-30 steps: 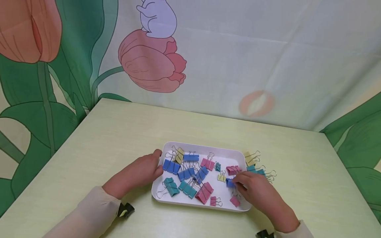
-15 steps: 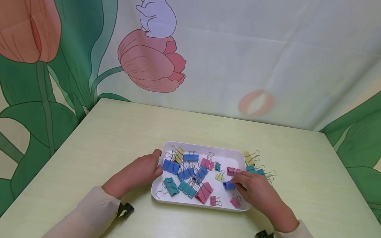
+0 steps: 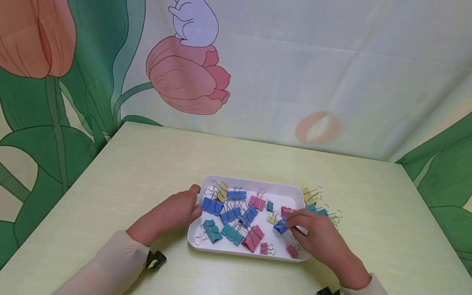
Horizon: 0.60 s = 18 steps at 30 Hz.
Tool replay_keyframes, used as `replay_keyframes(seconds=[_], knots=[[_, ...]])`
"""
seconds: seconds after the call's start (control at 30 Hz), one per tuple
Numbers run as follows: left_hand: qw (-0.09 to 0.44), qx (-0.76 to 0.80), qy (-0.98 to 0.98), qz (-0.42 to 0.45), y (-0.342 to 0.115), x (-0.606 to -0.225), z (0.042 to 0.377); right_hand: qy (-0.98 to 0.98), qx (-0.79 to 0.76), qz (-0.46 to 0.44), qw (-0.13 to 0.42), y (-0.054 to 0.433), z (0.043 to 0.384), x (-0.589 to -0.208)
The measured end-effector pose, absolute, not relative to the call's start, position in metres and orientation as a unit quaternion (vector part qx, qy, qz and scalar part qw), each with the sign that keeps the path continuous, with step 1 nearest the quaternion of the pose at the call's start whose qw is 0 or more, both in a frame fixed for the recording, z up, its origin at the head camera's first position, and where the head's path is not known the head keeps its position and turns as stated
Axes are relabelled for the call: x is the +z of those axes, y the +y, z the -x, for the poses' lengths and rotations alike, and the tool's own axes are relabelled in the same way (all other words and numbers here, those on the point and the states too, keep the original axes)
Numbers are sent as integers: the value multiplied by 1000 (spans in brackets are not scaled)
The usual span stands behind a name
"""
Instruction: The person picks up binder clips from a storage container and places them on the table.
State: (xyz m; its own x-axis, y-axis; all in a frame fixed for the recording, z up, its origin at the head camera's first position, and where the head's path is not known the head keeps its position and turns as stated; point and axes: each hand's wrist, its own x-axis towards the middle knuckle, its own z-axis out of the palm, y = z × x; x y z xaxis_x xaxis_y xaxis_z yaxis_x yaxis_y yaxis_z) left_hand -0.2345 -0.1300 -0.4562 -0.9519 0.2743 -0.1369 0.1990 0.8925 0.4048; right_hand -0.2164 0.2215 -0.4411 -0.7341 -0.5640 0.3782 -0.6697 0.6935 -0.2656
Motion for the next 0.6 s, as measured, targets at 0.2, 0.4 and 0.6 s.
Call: replay_keyframes(seconds=[0.2, 0.4, 0.6], knots=[[96, 196, 968, -124, -130, -455, 234, -900, 203, -348, 167, 223, 215, -438], [93, 198, 968, -126, -129, -455, 235, -891, 217, -356, 180, 226, 213, -431], [95, 199, 967, -126, -130, -457, 235, -900, 234, -339, 139, 232, 214, -426]])
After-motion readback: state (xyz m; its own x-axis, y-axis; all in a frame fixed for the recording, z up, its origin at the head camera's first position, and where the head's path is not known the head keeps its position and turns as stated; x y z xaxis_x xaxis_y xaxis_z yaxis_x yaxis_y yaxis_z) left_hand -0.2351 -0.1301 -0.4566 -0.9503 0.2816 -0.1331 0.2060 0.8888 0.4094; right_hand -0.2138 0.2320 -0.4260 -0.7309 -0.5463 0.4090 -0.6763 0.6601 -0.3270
